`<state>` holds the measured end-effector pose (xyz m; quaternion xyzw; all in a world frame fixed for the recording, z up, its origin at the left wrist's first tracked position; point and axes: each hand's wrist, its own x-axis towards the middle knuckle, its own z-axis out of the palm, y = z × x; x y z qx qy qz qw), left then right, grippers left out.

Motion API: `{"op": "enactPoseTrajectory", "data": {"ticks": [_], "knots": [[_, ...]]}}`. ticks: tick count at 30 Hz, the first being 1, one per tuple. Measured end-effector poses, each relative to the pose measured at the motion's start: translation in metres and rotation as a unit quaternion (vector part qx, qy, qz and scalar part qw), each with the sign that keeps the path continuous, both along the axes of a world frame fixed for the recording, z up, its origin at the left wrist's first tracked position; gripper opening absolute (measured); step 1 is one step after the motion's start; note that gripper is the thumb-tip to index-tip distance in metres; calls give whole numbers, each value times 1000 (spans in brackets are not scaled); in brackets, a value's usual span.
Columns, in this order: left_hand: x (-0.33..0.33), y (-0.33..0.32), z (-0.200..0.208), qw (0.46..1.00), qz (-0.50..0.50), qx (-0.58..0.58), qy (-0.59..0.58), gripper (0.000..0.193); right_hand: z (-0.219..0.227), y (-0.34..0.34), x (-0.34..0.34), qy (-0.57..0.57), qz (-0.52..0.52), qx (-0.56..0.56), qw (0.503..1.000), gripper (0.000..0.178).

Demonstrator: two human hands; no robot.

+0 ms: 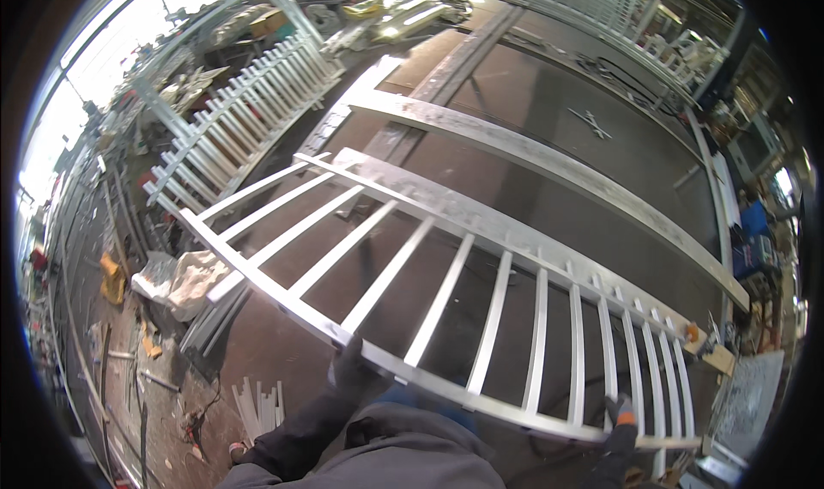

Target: The person assembles a metal frame by inserting vertical metal bars into slots on horizontal rails. They repeatedly pick up bars, align them, and press them into place, occasionally adjusting the frame's position on the floor.

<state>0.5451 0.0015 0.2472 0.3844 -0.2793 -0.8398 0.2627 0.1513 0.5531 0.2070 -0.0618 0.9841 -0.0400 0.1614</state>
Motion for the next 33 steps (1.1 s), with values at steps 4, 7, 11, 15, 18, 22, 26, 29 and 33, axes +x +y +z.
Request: {"op": "enactPoseTrajectory", "data": {"ticks": [4,7,11,15,18,22,26,29,33], "knots": [[-54,-26,89,996,10,-63,56,40,105,-35,-60,11,65,21,998,61],[-105,-52,132,988,-26,-142,51,48,191,-81,-91,111,24,-41,993,34],[-156,-76,166,979,-18,-181,91,46,286,-149,-50,430,43,-302,850,18],[-189,-93,176,974,3,-195,112,35,277,-199,61,442,220,-386,779,22],[-210,-107,178,974,14,-191,119,34,216,-217,61,139,-1,-487,862,6],[-236,-120,179,960,23,-229,160,44,139,-192,-45,181,-270,-732,599,35],[-271,-148,189,978,86,-153,116,50,95,-158,-139,260,-134,-645,706,59],[-299,-162,197,968,71,-177,164,45,70,-154,-201,354,-75,-489,793,63],[-344,-178,208,943,33,-193,268,36,44,-143,-297,109,-105,-752,642,48]]}}
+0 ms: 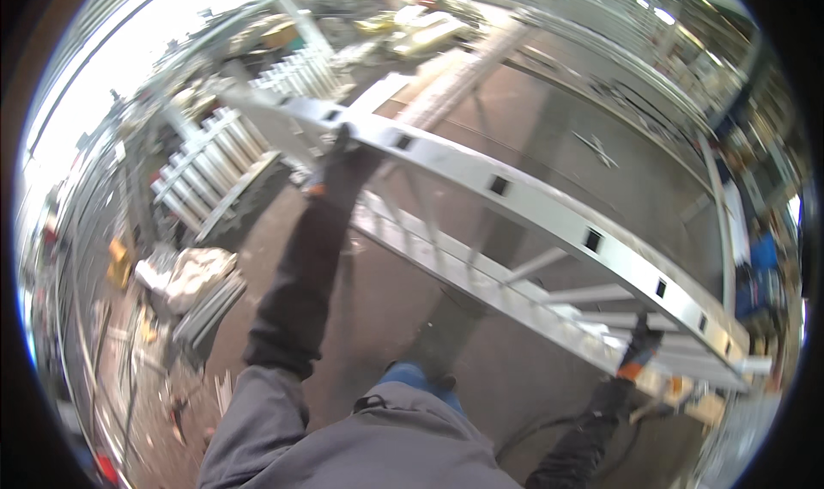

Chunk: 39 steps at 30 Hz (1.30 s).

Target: The person assembles a metal frame by inserting vertical metal bars into slots on horizontal rails. They repeatedly pick up bars, align them, and press them into place, occasionally adjusting the frame's position on the floor.

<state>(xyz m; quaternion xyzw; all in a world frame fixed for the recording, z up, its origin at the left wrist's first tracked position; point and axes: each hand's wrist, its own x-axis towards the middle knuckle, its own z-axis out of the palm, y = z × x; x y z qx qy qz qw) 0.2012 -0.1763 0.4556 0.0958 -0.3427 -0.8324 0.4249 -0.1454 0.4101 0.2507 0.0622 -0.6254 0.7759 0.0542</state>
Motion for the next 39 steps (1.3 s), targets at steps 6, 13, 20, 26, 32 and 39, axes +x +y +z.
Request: {"op": "enactPoseTrajectory", "data": {"ticks": [6,13,20,26,32,39], "knots": [[-27,-16,-61,973,193,-41,-122,48,-14,-17,-65,83,-30,-14,996,37],[-93,-74,-179,634,515,-341,-464,45,62,-78,-40,80,-104,98,987,42],[-152,-103,-206,746,439,-301,-400,34,94,-87,-34,103,-52,248,962,45],[-160,-88,-187,759,441,-301,-373,35,79,-84,-68,164,-70,217,960,43],[-184,-50,-147,730,427,-354,-399,35,93,-53,-100,143,-127,222,956,41],[-191,-16,-134,721,433,-348,-414,39,97,-23,-113,149,-95,147,973,37]]}}
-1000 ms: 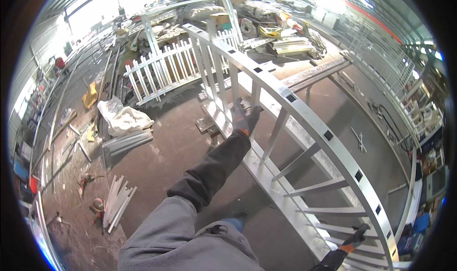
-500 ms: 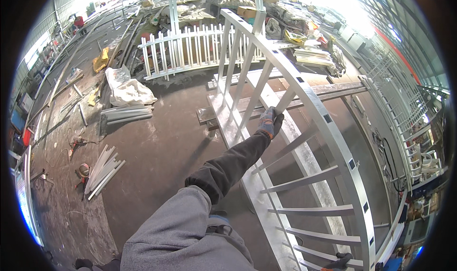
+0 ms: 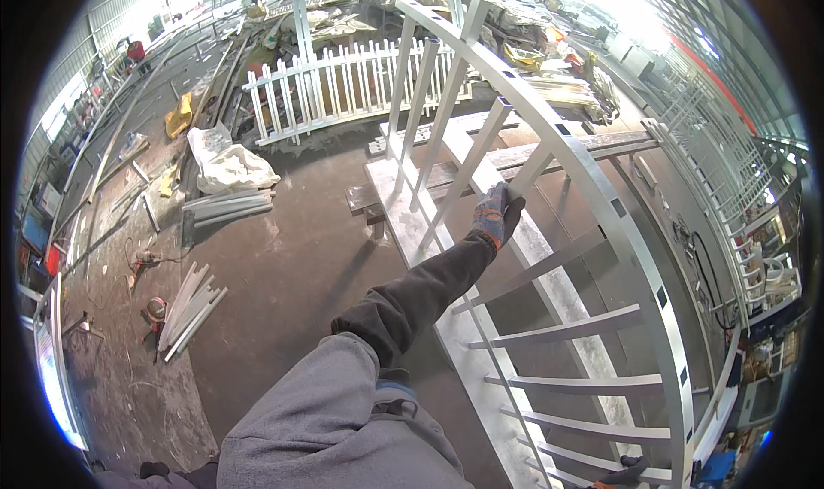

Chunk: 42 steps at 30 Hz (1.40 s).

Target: The person assembles a metal frame by inserting vertical metal bars into slots on horizontal rails. They repeatedly pick up bars, align them, and press them into place, occasionally adjusting the frame's position on the floor.

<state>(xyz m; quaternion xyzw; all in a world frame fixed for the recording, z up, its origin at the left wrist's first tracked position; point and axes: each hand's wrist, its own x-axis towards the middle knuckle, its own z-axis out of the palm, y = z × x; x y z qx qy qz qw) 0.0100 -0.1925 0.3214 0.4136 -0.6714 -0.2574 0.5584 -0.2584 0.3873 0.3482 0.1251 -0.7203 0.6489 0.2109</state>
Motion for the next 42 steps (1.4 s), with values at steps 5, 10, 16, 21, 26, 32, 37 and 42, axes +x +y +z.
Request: {"op": "enactPoseTrajectory", "data": {"ticks": [5,10,16,21,26,32,37,42], "knots": [[-9,16,0,1000,-23,10,-6,37,-27,36,-41,-8,11,32,999,34],[-12,32,-6,995,-74,29,57,24,-59,78,-78,-17,59,42,997,63],[19,26,-34,995,-19,33,-89,23,-30,56,-38,-65,14,40,997,45],[18,10,-44,986,-86,105,-92,32,-15,26,-1,-52,73,-5,996,34],[33,2,-33,974,-178,122,-69,26,-12,24,7,-25,106,1,994,36],[98,-27,-1,980,-170,70,72,30,-21,24,4,-35,86,-1,996,35],[153,-98,96,970,73,-170,155,26,-27,31,-8,-78,56,78,992,24],[136,-165,172,935,128,-330,37,46,-30,8,-4,-26,-5,66,997,25]]}}
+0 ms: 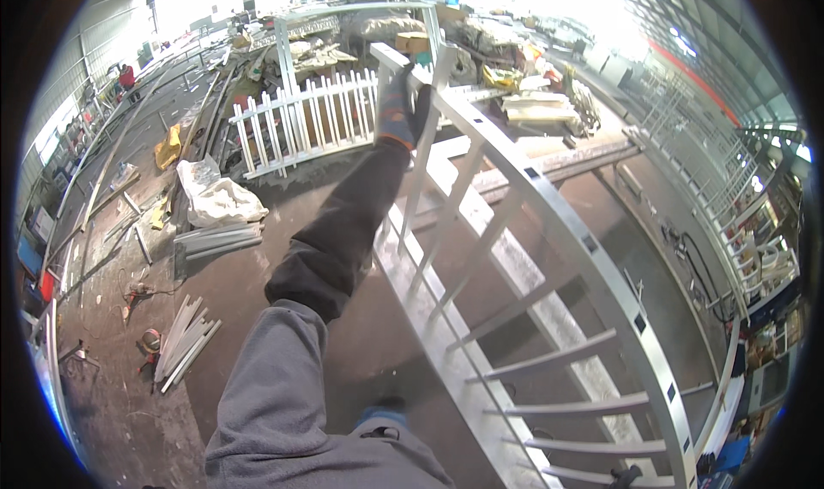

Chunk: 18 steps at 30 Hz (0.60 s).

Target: The person assembles a metal frame by inserting vertical metal bars into slots on horizontal rails. They repeatedly pick up bars, align them, and press them into place, occasionally adjusting the frame's position on the floor.

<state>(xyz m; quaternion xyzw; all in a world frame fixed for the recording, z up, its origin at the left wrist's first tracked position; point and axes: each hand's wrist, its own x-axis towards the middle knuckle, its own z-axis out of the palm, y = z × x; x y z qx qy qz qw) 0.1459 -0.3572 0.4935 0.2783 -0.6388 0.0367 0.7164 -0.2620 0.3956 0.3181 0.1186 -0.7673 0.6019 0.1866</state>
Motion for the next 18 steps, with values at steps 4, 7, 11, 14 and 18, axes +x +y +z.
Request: {"op": "enactPoseTrajectory", "data": {"ticks": [4,7,11,14,18], "knots": [[-22,-24,-53,977,121,-15,-175,48,5,-24,7,15,-30,-1,999,26],[2,-19,-114,941,29,220,-256,39,5,-36,9,15,-41,-2,999,28],[26,-36,-94,965,-23,254,-65,35,-1,-46,8,21,-63,-11,998,29],[10,-77,-21,999,-28,10,-30,40,-4,-49,9,28,-68,-6,997,30],[-40,-147,42,975,-218,-4,-28,52,-3,-41,13,31,-76,16,997,32]]}}
